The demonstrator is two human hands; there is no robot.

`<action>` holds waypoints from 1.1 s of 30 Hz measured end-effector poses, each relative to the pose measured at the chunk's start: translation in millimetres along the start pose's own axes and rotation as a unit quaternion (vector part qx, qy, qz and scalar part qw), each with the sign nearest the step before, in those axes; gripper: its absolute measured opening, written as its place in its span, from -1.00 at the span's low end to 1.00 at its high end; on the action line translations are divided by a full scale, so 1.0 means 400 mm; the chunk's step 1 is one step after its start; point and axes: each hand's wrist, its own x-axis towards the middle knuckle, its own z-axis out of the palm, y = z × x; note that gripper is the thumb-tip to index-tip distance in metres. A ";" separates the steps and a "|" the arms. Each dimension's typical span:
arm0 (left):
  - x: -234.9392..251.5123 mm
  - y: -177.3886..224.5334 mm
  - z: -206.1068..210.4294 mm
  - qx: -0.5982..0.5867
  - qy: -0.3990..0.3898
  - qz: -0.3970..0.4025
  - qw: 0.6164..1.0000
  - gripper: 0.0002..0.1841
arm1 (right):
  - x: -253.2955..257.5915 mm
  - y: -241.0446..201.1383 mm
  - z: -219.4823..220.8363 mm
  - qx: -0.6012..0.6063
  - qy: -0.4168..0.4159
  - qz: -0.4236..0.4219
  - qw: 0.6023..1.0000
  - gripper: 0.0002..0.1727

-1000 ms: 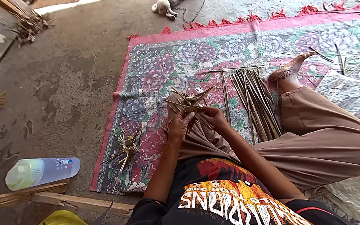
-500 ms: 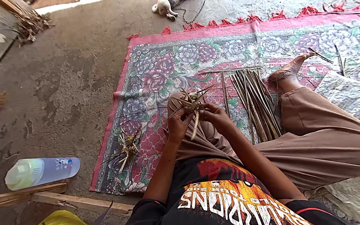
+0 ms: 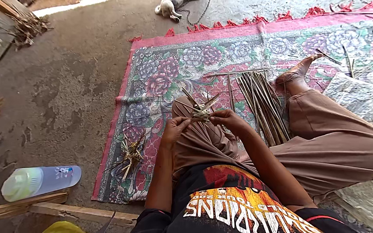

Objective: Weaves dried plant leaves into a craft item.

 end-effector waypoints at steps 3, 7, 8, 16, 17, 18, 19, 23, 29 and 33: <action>-0.009 0.003 -0.049 -0.031 0.091 0.040 0.995 -0.86 | -0.012 -0.006 -0.023 0.128 0.001 0.012 0.992 -0.76; 0.008 -0.042 -0.074 -0.019 0.153 0.105 0.982 -0.40 | -0.021 -0.031 -0.019 0.298 0.023 0.034 0.954 -0.69; 0.009 -0.048 -0.064 -0.013 0.115 0.113 0.987 -0.21 | -0.022 -0.033 -0.010 0.313 0.019 0.035 0.949 -0.67; 0.032 -0.055 0.072 -0.156 -0.007 0.181 0.971 -0.43 | -0.019 -0.014 0.047 0.209 -0.066 0.040 0.975 -0.78; 0.034 -0.062 0.072 -0.188 -0.004 0.157 0.970 -0.52 | -0.020 -0.008 0.046 0.214 -0.073 0.018 0.974 -0.78; 0.036 -0.069 0.073 -0.225 -0.008 0.136 0.965 -0.59 | -0.021 -0.006 0.044 0.224 -0.078 -0.004 0.972 -0.77; 0.035 -0.073 0.077 -0.251 -0.020 0.122 0.960 -0.63 | -0.023 -0.008 0.043 0.233 -0.079 -0.018 0.969 -0.76; 0.023 -0.068 0.102 -0.257 -0.033 0.128 0.957 -0.39 | -0.028 -0.027 0.061 0.256 -0.064 -0.016 0.965 -0.73; 0.005 -0.063 0.026 -0.201 -0.006 0.183 0.962 -0.22 | 0.006 -0.009 0.164 0.242 -0.058 -0.029 0.968 -0.82; 0.037 -0.099 -0.076 -0.201 -0.010 0.202 0.959 -0.38 | 0.052 -0.018 0.254 0.172 -0.008 -0.029 0.985 -0.83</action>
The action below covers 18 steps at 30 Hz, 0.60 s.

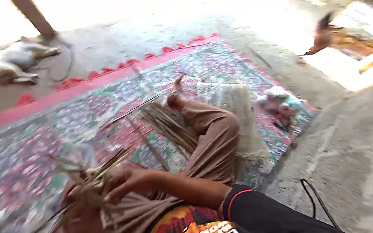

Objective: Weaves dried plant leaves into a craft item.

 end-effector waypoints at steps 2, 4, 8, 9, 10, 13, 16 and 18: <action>0.035 -0.028 -0.043 -0.011 -0.039 0.009 0.999 -0.53 | 0.025 0.026 0.005 -0.063 -0.001 -0.010 0.998 -0.85; 0.062 -0.040 -0.061 -0.020 -0.079 -0.030 0.996 -0.67 | 0.030 0.041 -0.034 -0.186 -0.025 0.004 0.982 -0.80; 0.097 -0.059 -0.042 0.110 -0.104 -0.229 0.962 -0.55 | -0.037 0.051 -0.198 -0.309 0.060 0.076 0.946 -0.74; 0.117 -0.097 -0.041 0.121 -0.109 -0.257 0.953 -0.51 | -0.059 0.057 -0.244 -0.304 0.114 0.094 0.941 -0.72; 0.139 -0.134 -0.036 0.120 -0.104 -0.279 0.947 -0.48 | -0.078 0.067 -0.282 -0.292 0.172 0.106 0.935 -0.70; 0.252 -0.176 0.012 0.084 -0.076 -0.266 0.957 -0.56 | -0.106 0.090 -0.332 -0.225 0.289 0.115 0.923 -0.68; 0.501 -0.027 0.082 -0.067 -0.171 -0.103 0.978 -0.74 | -0.100 0.115 -0.324 -0.185 0.302 0.107 0.929 -0.68; 0.655 0.195 0.174 -0.086 -0.208 0.034 0.974 -0.86 | -0.093 0.130 -0.300 -0.189 0.278 0.128 0.933 -0.68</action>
